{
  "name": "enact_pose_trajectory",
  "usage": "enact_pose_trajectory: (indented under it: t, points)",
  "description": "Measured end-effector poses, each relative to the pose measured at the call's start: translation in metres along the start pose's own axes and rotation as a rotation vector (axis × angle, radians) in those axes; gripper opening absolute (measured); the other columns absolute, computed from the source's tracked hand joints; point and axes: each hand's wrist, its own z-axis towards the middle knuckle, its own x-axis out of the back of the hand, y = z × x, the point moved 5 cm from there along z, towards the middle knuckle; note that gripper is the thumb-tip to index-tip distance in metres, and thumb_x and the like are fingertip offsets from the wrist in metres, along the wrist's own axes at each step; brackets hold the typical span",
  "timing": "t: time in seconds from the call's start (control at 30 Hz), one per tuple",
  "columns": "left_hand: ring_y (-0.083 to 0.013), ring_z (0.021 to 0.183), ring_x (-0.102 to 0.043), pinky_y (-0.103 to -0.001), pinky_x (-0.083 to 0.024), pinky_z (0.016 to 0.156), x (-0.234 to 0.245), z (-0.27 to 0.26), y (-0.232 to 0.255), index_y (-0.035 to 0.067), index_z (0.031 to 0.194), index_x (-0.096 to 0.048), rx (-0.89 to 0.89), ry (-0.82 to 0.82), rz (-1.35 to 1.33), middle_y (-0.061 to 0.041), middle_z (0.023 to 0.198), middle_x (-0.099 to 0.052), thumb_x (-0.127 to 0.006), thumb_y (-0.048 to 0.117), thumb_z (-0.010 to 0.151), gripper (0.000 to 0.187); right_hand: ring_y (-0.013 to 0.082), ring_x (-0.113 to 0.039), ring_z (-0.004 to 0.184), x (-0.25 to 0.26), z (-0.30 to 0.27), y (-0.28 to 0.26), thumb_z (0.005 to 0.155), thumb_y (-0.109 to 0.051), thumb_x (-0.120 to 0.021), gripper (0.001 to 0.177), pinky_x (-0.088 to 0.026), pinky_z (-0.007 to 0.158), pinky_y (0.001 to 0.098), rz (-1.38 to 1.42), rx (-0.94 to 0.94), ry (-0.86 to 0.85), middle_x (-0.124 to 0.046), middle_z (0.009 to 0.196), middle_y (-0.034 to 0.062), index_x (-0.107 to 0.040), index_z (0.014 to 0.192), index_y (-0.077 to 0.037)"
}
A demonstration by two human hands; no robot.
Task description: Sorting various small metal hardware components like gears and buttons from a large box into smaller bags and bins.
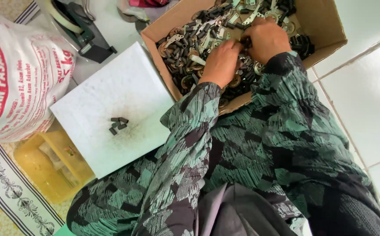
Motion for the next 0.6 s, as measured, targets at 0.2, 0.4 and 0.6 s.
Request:
enact_pose_trajectory:
  t: [0.2,0.4,0.6]
  points:
    - [-0.0318,0.104,-0.051,-0.046,-0.055,0.066,0.03,-0.007,-0.027,0.003,0.101,-0.073,0.068,0.034,0.186,-0.009,0.103,-0.063,-0.067,-0.007,0.085,0.02,0.0364,-0.07,0.081,-0.021,0.009,0.01,0.087,-0.005,-0.07,0.018,-0.062,0.054,0.0467,-0.055,-0.115,-0.145,-0.072,0.097,0.015,-0.08,0.102,-0.01]
    - [-0.0287,0.096,-0.067,-0.049,-0.045,0.104,0.046,-0.008,-0.039,0.012,0.108,-0.075,0.276,0.085,-0.248,-0.004,0.105,-0.079,-0.067,0.022,0.098,0.016,0.0382,-0.069,0.078,-0.015,-0.002,0.024,0.081,-0.005,-0.077,0.014,-0.061,0.057,0.0513,0.148,-0.254,-0.053,-0.072,0.094,0.015,-0.08,0.094,-0.011]
    - [-0.0209,0.098,-0.075,-0.04,-0.061,0.09,0.06,-0.006,-0.033,0.012,0.109,-0.079,0.27,0.229,-0.518,-0.005,0.107,-0.081,-0.072,0.011,0.093,0.018,0.0334,-0.066,0.076,0.005,-0.008,0.018,0.091,0.007,-0.072,0.012,-0.06,0.063,0.0481,0.405,0.052,0.273,-0.07,0.09,0.0189,-0.076,0.101,0.002]
